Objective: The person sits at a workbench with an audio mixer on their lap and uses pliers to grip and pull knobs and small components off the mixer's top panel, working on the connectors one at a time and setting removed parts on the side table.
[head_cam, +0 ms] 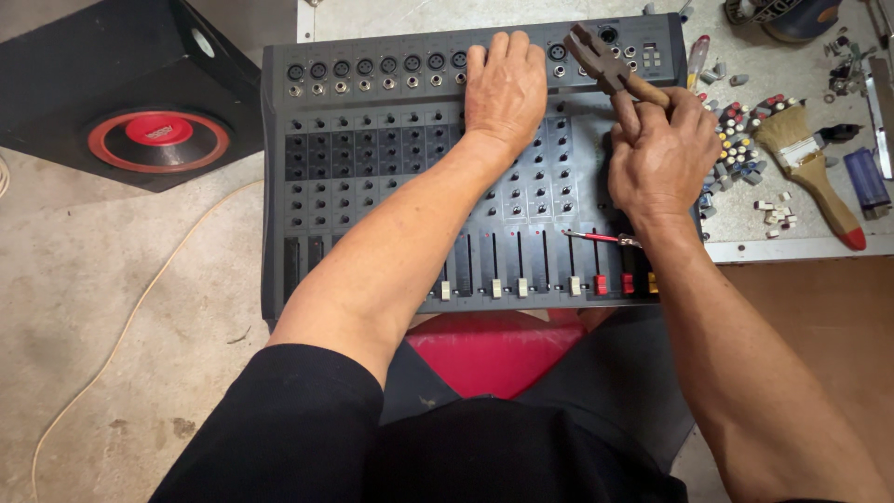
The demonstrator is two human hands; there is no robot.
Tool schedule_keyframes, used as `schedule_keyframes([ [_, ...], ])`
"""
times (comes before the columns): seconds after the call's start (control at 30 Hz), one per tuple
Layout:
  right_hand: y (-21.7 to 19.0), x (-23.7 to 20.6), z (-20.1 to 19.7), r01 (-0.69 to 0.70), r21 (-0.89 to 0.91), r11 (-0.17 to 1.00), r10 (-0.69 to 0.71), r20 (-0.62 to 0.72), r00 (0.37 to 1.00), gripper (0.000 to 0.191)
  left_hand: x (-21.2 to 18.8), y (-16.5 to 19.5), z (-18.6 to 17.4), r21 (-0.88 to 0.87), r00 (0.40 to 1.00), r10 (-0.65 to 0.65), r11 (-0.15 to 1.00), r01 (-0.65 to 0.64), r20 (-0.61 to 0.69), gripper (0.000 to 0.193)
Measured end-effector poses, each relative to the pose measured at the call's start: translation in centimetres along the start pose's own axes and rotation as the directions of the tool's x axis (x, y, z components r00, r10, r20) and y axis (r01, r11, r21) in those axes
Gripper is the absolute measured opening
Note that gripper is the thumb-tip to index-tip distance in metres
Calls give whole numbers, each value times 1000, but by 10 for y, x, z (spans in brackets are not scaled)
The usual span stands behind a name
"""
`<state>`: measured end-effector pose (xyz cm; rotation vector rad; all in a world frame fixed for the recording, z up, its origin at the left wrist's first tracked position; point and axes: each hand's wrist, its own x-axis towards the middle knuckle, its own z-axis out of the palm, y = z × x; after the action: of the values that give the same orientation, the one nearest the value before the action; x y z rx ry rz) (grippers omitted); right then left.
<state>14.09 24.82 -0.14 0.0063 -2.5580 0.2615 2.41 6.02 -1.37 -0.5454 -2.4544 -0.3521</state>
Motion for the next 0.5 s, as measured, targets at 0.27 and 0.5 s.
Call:
schedule_keyframes([
  [0.27,0,1,-4,0,-5,1000,0,4,1000,34,2,5,-2,26,1000,-4,1000,4,-3,18],
  [0.5,-9,20,-13,-44,-30,999,43,-20,999,32,12,3,-8,-56,999,17,998,-20,-49,13],
])
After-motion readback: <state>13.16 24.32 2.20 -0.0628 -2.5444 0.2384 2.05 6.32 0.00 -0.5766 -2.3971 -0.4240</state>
